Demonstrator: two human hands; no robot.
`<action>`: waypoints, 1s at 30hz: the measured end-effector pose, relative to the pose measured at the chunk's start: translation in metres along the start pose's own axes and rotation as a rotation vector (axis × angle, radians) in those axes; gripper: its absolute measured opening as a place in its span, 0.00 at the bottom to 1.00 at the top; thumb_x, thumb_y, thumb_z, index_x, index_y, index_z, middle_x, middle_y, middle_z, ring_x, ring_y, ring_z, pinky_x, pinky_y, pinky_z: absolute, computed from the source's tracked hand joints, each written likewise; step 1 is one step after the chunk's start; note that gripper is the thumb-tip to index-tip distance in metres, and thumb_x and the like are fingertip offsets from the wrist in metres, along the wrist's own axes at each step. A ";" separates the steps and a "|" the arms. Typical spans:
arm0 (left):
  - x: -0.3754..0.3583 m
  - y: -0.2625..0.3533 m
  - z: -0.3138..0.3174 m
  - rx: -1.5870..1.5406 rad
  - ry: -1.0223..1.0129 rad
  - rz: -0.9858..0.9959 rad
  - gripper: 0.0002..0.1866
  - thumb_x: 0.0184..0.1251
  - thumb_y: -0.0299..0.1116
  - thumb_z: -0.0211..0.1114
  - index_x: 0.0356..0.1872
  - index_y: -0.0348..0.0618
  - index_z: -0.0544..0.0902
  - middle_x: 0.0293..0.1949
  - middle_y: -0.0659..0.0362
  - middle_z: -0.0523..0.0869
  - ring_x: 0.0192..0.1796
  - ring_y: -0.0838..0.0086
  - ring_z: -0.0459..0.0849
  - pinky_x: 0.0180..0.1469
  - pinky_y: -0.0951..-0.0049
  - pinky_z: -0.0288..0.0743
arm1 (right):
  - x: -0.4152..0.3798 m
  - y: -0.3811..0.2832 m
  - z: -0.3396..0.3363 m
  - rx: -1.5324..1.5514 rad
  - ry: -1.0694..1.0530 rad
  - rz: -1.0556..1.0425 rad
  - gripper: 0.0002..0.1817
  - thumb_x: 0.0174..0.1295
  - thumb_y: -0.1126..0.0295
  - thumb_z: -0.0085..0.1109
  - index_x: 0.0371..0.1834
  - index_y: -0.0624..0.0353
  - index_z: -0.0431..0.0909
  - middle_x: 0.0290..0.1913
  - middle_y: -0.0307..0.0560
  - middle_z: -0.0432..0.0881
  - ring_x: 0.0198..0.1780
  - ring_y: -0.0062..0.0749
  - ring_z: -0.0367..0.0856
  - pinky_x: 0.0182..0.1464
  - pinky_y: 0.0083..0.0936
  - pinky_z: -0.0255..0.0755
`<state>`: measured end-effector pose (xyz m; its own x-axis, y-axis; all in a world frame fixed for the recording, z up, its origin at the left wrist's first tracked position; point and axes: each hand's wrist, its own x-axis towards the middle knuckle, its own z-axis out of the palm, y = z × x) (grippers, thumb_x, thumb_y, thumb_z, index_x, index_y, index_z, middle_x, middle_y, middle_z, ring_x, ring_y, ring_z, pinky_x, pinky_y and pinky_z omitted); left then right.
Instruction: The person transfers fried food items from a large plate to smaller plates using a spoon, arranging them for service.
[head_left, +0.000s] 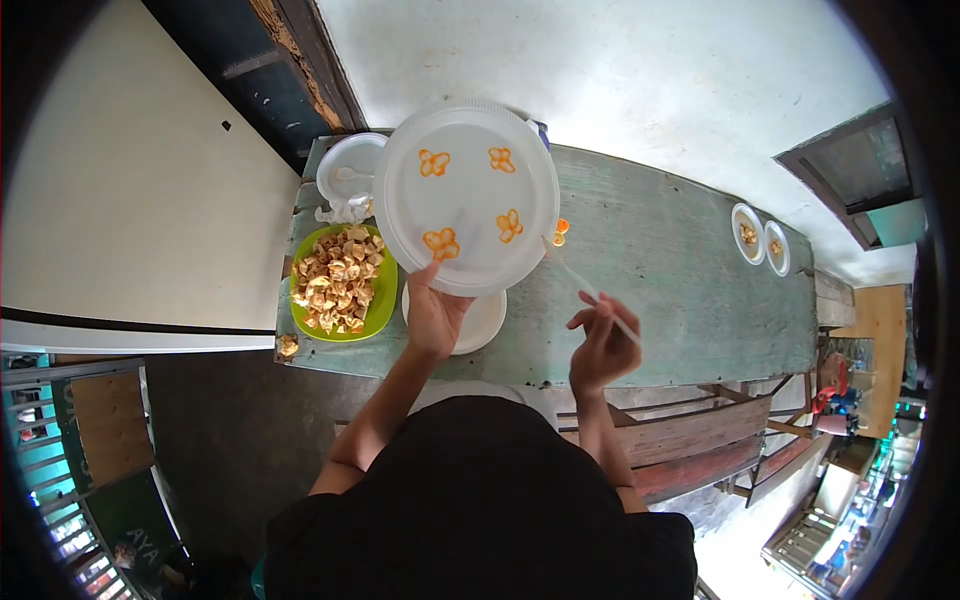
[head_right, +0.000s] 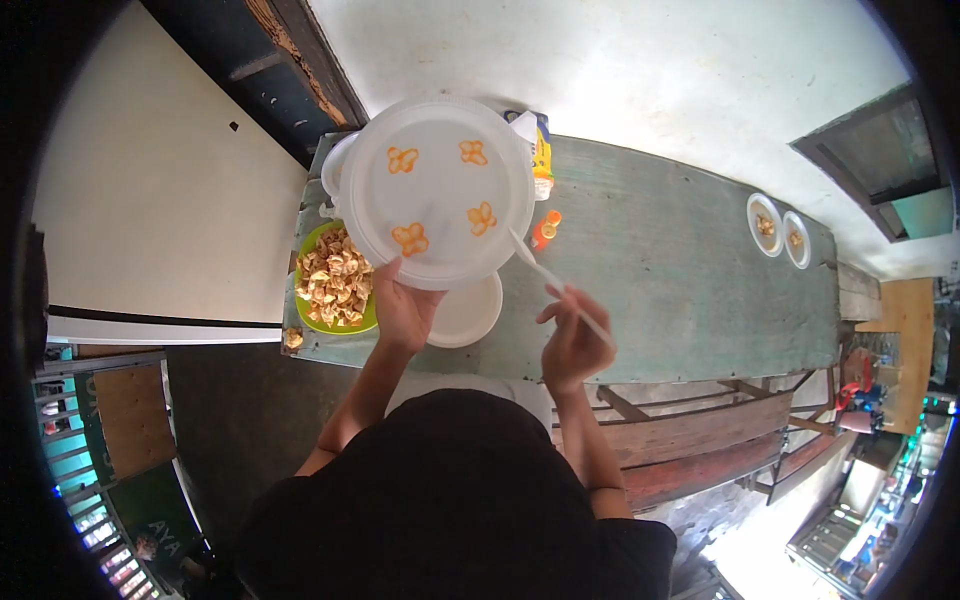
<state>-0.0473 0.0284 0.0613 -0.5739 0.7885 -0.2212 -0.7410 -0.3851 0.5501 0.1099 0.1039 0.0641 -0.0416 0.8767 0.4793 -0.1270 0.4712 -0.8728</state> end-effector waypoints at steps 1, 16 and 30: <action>-0.003 -0.004 -0.003 -0.023 -0.075 0.004 0.28 0.68 0.40 0.43 0.66 0.41 0.54 0.62 0.53 0.67 0.64 0.63 0.68 0.64 0.58 0.64 | -0.004 0.004 -0.001 -0.093 -0.057 -0.156 0.06 0.61 0.80 0.53 0.40 0.69 0.75 0.25 0.54 0.81 0.25 0.30 0.82 0.24 0.20 0.74; -0.024 -0.035 -0.020 -0.037 -0.177 0.042 0.31 0.61 0.24 0.47 0.66 0.43 0.49 0.63 0.52 0.62 0.65 0.63 0.65 0.68 0.61 0.58 | -0.005 -0.004 0.023 -0.415 -0.344 -0.602 0.11 0.48 0.84 0.63 0.37 0.69 0.78 0.30 0.55 0.83 0.28 0.37 0.84 0.30 0.23 0.77; -0.025 -0.036 -0.023 -0.016 -0.160 0.046 0.33 0.61 0.22 0.48 0.66 0.47 0.47 0.63 0.53 0.61 0.66 0.65 0.64 0.68 0.62 0.58 | -0.008 -0.010 0.026 -0.364 -0.364 -0.585 0.09 0.48 0.85 0.62 0.35 0.68 0.79 0.31 0.55 0.83 0.29 0.38 0.84 0.31 0.23 0.77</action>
<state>-0.0144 0.0118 0.0285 -0.5453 0.8357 -0.0645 -0.7217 -0.4290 0.5433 0.0856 0.0899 0.0716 -0.3989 0.4183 0.8160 0.1019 0.9046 -0.4139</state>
